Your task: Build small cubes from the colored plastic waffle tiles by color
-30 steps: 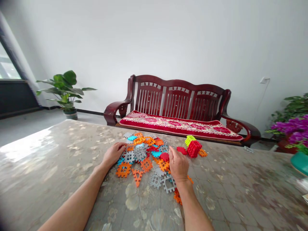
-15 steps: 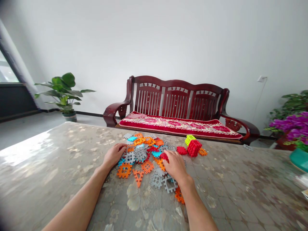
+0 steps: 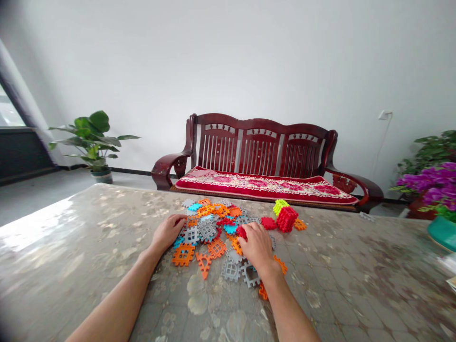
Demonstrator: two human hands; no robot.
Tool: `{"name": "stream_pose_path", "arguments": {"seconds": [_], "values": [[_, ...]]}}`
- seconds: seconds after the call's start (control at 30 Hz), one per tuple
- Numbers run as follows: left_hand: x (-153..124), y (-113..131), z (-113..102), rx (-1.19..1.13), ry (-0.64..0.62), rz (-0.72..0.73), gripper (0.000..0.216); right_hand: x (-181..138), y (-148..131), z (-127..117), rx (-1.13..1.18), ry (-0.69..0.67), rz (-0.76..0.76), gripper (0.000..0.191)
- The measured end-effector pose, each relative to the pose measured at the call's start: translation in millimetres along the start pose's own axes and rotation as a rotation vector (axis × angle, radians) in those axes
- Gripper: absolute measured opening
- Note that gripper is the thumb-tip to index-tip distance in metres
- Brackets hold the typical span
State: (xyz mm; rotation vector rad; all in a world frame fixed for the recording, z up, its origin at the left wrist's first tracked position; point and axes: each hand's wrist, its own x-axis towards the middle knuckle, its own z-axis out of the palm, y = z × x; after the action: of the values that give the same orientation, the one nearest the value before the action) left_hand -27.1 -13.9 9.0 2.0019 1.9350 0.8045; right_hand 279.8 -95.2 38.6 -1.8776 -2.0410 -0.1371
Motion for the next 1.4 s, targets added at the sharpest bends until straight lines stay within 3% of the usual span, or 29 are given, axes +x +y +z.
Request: {"name": "stream_pose_path", "arguments": {"seconds": [0.2,0.3,0.7,1.07,1.4], "values": [[0,-1,1,0.001,0.000,-0.003,0.035,6,4,2,0.129,-0.079,-0.050,0.057],[0,-1,1,0.001,0.006,-0.003,0.034,10,4,5,0.185,-0.101,-0.078,0.061],[-4,4,-3,-0.005,0.014,0.004,0.035,15,-2,3,0.303,-0.170,-0.056,0.049],[-2,2,-1,-0.003,0.004,0.001,0.034,25,-17,-3,0.088,-0.233,-0.128,0.042],[-3,3,-2,-0.008,-0.010,-0.006,0.036,44,-9,-8,0.113,-0.333,-0.130,0.042]]}}
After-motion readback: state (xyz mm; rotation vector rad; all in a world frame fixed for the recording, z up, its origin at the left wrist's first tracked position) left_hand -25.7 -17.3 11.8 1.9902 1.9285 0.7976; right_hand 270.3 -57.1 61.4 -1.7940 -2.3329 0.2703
